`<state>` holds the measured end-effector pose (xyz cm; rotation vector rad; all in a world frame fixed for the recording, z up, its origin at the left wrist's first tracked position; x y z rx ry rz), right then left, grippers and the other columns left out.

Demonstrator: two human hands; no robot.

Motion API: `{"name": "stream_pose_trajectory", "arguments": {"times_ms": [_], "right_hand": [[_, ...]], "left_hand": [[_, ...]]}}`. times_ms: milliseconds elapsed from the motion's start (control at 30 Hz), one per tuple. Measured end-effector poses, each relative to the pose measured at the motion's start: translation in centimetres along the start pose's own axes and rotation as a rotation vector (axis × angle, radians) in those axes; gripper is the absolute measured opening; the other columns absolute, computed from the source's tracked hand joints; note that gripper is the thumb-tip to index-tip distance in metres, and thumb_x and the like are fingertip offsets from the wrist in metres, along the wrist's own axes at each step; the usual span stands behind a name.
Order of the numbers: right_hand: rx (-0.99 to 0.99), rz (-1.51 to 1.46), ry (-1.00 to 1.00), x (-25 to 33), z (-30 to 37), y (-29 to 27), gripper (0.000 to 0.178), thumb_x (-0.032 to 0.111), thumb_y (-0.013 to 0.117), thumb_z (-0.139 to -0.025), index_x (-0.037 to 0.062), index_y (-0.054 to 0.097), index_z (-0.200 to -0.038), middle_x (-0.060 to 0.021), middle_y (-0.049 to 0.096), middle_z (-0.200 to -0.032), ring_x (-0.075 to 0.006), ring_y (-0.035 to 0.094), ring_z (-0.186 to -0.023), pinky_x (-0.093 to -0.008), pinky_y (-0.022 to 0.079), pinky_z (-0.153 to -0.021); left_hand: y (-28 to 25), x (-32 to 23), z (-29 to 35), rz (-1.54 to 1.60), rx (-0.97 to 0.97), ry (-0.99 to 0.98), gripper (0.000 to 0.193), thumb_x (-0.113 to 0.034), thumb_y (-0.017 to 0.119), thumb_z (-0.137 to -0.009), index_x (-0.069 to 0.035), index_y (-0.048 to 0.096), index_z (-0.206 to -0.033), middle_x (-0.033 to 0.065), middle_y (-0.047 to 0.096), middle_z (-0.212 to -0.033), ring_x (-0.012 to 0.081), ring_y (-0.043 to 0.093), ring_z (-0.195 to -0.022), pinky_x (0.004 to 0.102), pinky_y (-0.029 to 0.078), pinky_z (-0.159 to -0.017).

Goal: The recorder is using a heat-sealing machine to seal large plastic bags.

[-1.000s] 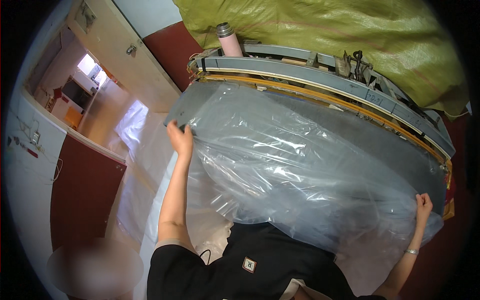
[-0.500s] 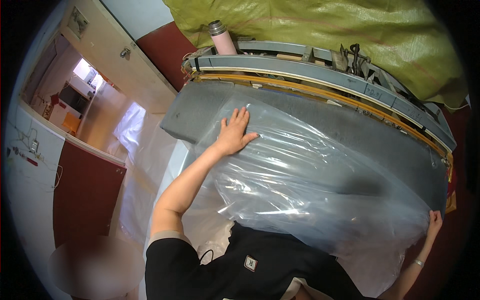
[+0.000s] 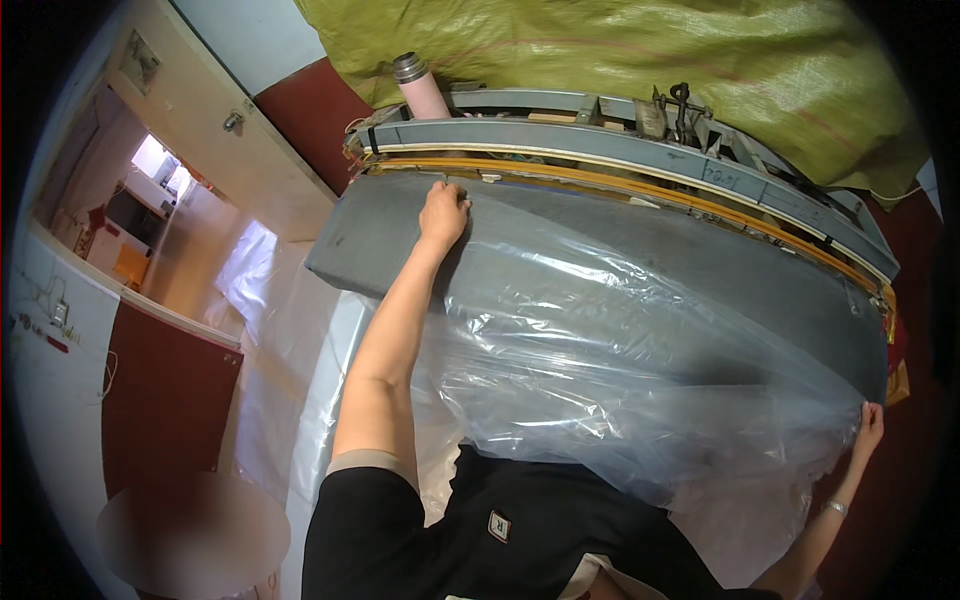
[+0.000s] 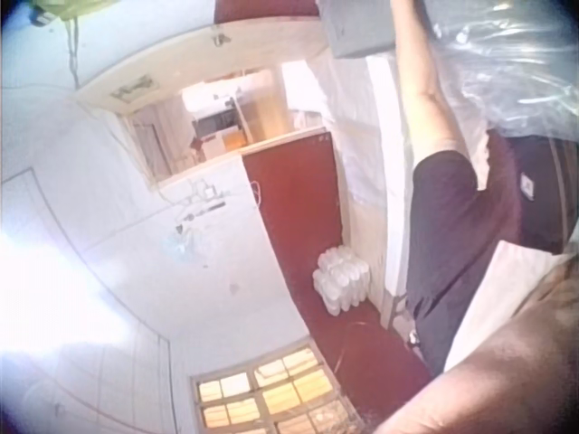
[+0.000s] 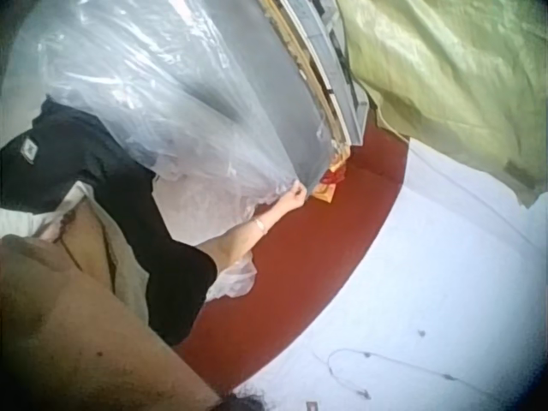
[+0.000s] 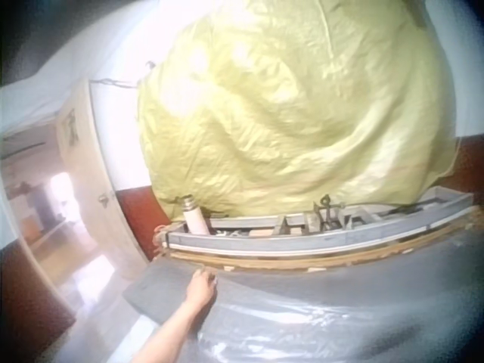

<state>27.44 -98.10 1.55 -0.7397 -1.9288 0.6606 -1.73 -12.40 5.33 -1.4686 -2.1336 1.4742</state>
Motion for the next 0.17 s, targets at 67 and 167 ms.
{"name": "stream_pose_trajectory", "arguments": {"times_ms": [67,167], "right_hand": [[-0.052,-0.003,0.001,-0.4,-1.3,0.4,0.022,0.021,0.051,-0.087,0.0011,0.047,-0.08,0.0005,0.045,-0.073,-0.0093,0.04,-0.071,-0.0205,0.036,-0.068],[-0.205,0.023,0.05,-0.5,-4.6,1.7,0.029,0.029,0.05,-0.087,0.0003,0.052,-0.086,-0.0047,0.051,-0.077,-0.0115,0.045,-0.075,-0.0241,0.037,-0.075]], "left_hand": [[0.6,0.4,-0.7,-0.064,0.189,-0.075,0.021,-0.014,0.061,-0.073,-0.005,0.058,-0.092,0.0143,0.056,-0.1,0.0323,0.051,-0.094,0.0408,0.043,-0.076],[1.2,0.8,-1.4,0.029,0.174,-0.216,0.027,-0.021,0.065,-0.07,-0.005,0.059,-0.092,0.0152,0.05,-0.112,0.0291,0.051,-0.097,0.0393,0.044,-0.078]]}}
Point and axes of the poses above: each hand's wrist, its own z-axis away from the middle knuckle, its own y-axis out of the palm, x = y × z, the point moved 3 cm from there along -z, towards the middle knuckle
